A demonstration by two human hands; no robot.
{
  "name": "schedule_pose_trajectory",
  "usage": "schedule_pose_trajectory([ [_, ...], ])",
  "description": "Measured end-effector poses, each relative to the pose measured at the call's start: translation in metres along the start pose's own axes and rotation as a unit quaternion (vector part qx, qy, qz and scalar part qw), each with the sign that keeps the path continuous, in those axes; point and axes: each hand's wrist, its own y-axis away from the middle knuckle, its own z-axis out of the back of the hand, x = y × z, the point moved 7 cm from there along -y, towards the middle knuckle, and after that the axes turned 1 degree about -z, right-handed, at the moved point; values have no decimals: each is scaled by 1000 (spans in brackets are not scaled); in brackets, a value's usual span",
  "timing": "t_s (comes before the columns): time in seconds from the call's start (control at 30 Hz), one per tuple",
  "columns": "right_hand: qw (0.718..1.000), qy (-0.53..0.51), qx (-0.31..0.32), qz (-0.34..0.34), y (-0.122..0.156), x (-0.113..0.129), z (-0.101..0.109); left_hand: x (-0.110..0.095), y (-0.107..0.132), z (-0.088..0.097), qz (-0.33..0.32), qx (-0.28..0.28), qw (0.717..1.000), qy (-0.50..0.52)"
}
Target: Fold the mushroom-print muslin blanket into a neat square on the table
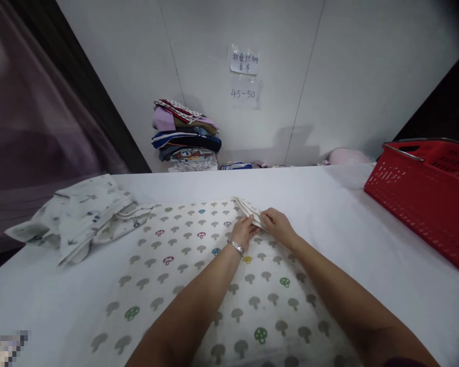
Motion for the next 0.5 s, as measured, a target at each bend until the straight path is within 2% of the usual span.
schedule_pose_trajectory([
  [0.07,1000,-10,-12,-17,-1,-4,1,0,1,1,4,-2,1000,-1],
  [0.37,995,90,25,28,6,13,0,-4,3,-5,-9,15,1000,4],
  [0.5,997,65,28,16,4,11,2,-6,4,-6,-29,7,999,-21],
])
